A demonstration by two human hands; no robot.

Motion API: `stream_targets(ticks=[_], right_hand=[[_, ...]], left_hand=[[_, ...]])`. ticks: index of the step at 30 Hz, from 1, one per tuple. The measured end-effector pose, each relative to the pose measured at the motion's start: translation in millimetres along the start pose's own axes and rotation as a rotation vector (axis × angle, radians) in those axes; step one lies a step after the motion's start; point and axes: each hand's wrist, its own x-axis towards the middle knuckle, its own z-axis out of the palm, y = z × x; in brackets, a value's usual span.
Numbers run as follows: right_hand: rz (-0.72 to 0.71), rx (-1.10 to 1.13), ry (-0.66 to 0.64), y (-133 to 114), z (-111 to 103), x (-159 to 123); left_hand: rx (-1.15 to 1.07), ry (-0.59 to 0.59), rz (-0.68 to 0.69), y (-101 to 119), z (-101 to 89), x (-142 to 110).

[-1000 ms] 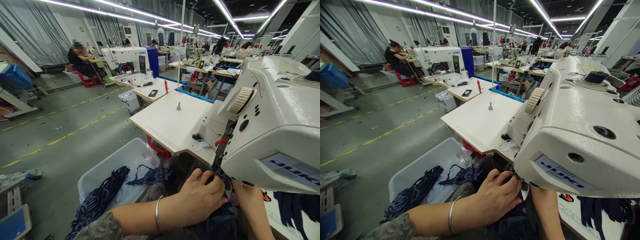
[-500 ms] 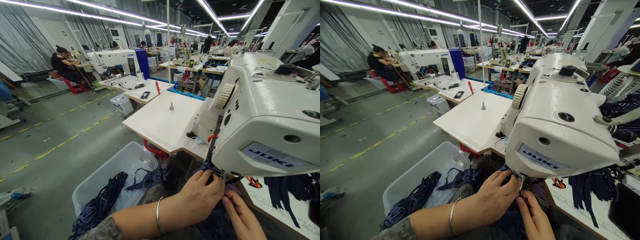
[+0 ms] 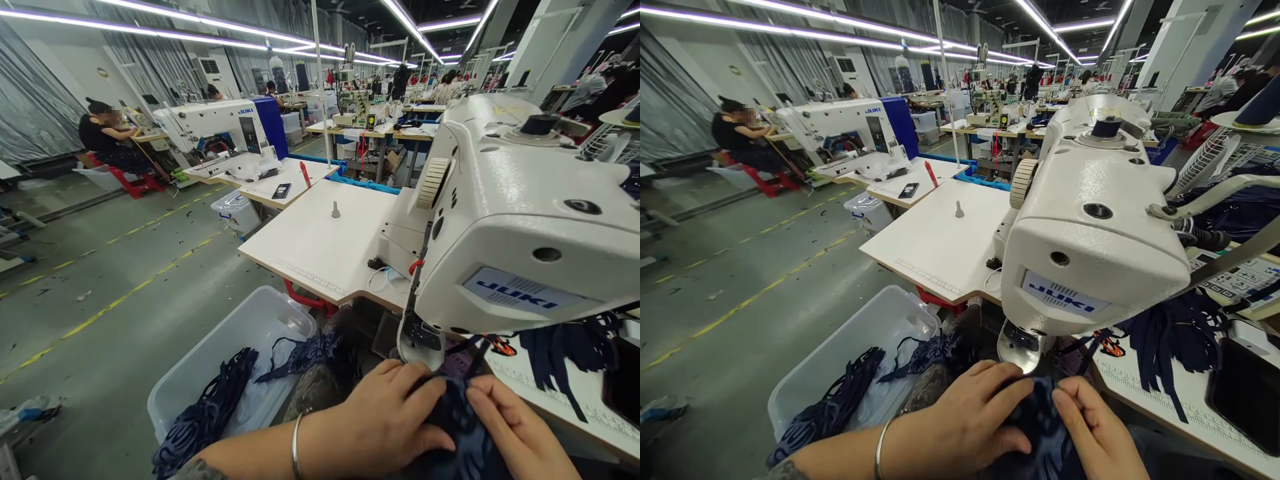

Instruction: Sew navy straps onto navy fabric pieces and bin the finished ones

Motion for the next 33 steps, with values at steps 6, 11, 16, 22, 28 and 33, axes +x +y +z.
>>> stream_targets(ticks=[6, 11, 16, 22, 28, 33], right_hand=[[0.045, 0.210, 0.358, 12.9, 29.0, 6.2], [-0.076, -0.102, 0.201, 12.4, 34.8, 6.7], [-0.519, -0.522, 0.274, 13.0, 24.5, 20.5], [-0.852, -0.423, -0.086, -25.7, 10.0, 13.1], [-0.463, -0.438, 0.326, -23.0, 25.4, 38.2], [-0.098, -0.335, 0.339, -5.8, 35.4, 59.4]], left_hand=[[0.272, 0.029, 0.062, -0.1, 34.9, -6.1], [0.311, 0.110, 0.003, 1.5, 40.9, -8.4], [0.218, 0.112, 0.085, 7.7, 32.9, -10.1], [-0.213, 0.112, -0.005, 5.7, -10.9, 0.3], [-0.005, 0.212, -0.261, -22.4, -3.7, 8.0], [0.270, 0.181, 0.000, -29.9, 14.2, 8.1]])
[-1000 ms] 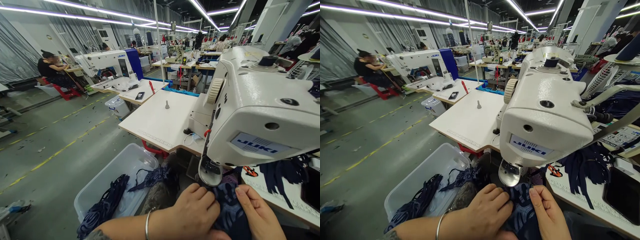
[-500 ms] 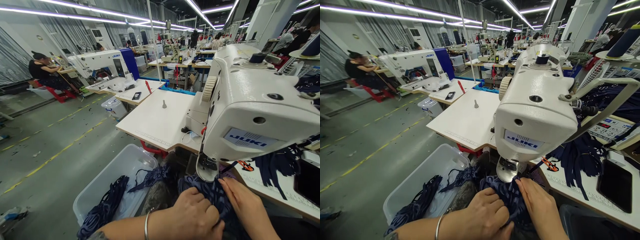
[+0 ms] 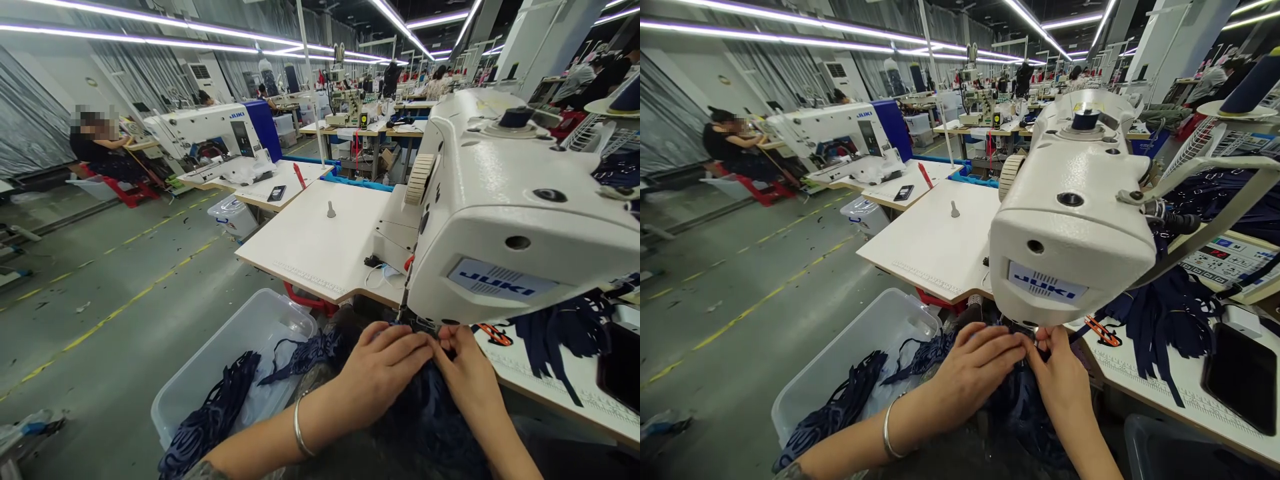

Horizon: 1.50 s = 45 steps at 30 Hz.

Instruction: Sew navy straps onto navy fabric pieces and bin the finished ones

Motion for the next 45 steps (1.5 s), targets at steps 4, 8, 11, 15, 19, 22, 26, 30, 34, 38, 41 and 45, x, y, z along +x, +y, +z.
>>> stream_targets(ticks=[4, 8, 11, 15, 19, 22, 26, 30, 34, 38, 41, 45], right_hand=[[-0.011, 0.242, -0.066, 2.2, -3.7, -0.3], [0.009, 0.281, -0.045, 7.3, -6.3, 0.2], [-0.009, 0.260, -0.017, 12.4, -4.0, 4.4], [0.029, 0.208, -0.004, 15.4, -2.0, 9.3], [0.077, 0.166, 0.005, 12.2, -3.5, 10.1], [0.090, 0.156, 0.007, 9.9, -4.4, 10.2], [0.077, 0.152, 0.003, 9.8, -4.2, 10.6], [0.098, 0.111, 0.028, 10.1, -4.4, 9.0], [0.048, 0.104, -0.014, 16.2, -9.0, 7.4], [-0.005, 0.049, -0.087, 34.7, -22.3, 9.9], [-0.061, 0.018, -0.082, 55.0, -39.2, 12.6], [-0.022, -0.011, -0.063, 86.8, -67.3, 10.9]], left_hand=[[0.061, -0.027, -0.016, 6.5, 4.5, -2.0], [0.145, -0.023, -0.036, 10.3, 7.4, 0.6], [0.168, -0.031, -0.060, 11.9, 8.2, 4.7], [0.166, -0.025, -0.084, 14.5, 8.9, 8.8], [0.163, -0.002, -0.101, 17.3, 10.6, 10.3], [0.163, 0.012, -0.110, 18.5, 11.3, 10.6], [0.154, 0.002, -0.109, 19.0, 10.1, 11.5], [0.169, -0.014, -0.112, 18.7, 9.4, 12.6], [0.195, -0.014, -0.105, 18.2, 9.6, 13.4], [0.222, -0.009, -0.094, 16.7, 7.8, 15.6], [0.206, -0.013, -0.065, 14.8, 6.0, 17.5], [0.208, -0.011, -0.057, 13.0, 4.3, 18.2]])
